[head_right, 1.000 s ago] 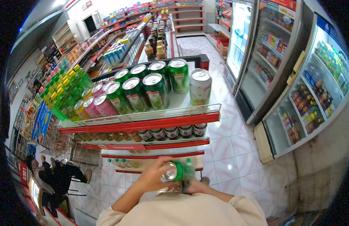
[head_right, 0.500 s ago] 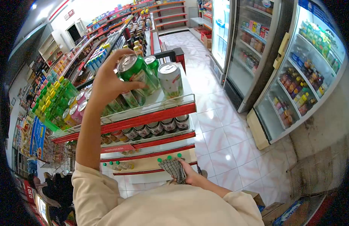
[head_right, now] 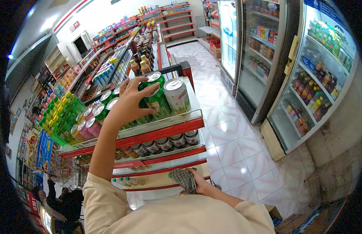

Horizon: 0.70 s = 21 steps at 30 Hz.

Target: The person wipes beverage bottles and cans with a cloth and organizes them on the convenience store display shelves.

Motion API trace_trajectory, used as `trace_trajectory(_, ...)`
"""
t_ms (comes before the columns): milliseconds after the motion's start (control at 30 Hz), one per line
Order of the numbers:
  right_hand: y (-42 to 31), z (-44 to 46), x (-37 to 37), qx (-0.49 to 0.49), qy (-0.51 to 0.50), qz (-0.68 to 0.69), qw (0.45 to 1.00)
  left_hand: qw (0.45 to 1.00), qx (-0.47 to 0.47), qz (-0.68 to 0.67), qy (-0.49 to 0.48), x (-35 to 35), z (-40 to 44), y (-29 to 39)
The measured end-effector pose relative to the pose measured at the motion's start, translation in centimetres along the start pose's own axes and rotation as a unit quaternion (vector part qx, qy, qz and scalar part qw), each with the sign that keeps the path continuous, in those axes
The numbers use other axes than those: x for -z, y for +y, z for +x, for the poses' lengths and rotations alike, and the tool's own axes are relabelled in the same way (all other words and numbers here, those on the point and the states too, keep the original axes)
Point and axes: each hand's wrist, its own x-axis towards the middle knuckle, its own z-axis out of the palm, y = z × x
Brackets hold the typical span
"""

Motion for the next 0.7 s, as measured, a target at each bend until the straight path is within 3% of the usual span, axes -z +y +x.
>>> trace_trajectory(133, -0.5, 1.0, 0.4, 0.003, -0.025, 0.022, 0.999, 0.995, -0.045, 0.011, 0.088, -0.7, 2.1, 2.1)
trace_trajectory(200, -0.5, 0.4, -0.7, 0.010, -0.041, 0.037, 0.998, 0.994, -0.050, 0.049, 0.088, -2.1, 3.7, 2.7)
trace_trajectory(300, -0.8, 1.4, 0.2, -0.037, -0.031, -0.062, 0.997, 0.998, -0.018, 0.049, 0.041, -3.2, 4.9, 4.1)
trace_trajectory(333, -0.9, 1.3, 0.1, -0.040, -0.076, -0.080, 0.993, 0.998, -0.009, 0.054, 0.025, -3.0, 5.0, 4.7)
trace_trajectory(400, -0.6, -1.9, -2.1, 0.009, -0.029, -0.082, 0.996, 0.999, 0.005, 0.033, 0.039, -2.4, 4.8, 5.2)
trace_trajectory(433, -0.8, -3.2, -3.4, 0.036, -0.007, -0.082, 0.996, 0.994, -0.023, 0.031, 0.105, -2.3, 4.2, 5.5)
trace_trajectory(467, -0.5, -1.9, -1.2, 0.138, -0.011, -0.085, 0.987, 0.984, -0.051, 0.028, 0.171, -2.2, 3.4, 5.8)
trace_trajectory(500, -1.1, -3.0, -1.2, 0.261, -0.014, -0.246, 0.933, 0.969, -0.078, 0.023, 0.235, -2.1, 2.4, 6.2)
trace_trajectory(533, -1.9, -4.9, -1.7, 0.373, -0.014, -0.397, 0.838, 0.963, -0.059, -0.028, 0.261, -1.4, 1.0, 6.4)
trace_trajectory(567, -2.5, -6.7, -2.5, 0.467, -0.013, -0.530, 0.708, 0.955, -0.041, -0.079, 0.283, -0.8, -0.9, 6.4)
trace_trajectory(633, -3.5, -8.5, -3.7, 0.568, -0.045, -0.491, 0.659, 0.899, -0.021, -0.296, 0.321, -0.9, -4.5, 6.0)
trace_trajectory(700, -3.8, -9.2, -3.5, 0.649, -0.034, -0.434, 0.624, 0.722, 0.099, -0.558, 0.398, -2.2, -8.3, 8.5)
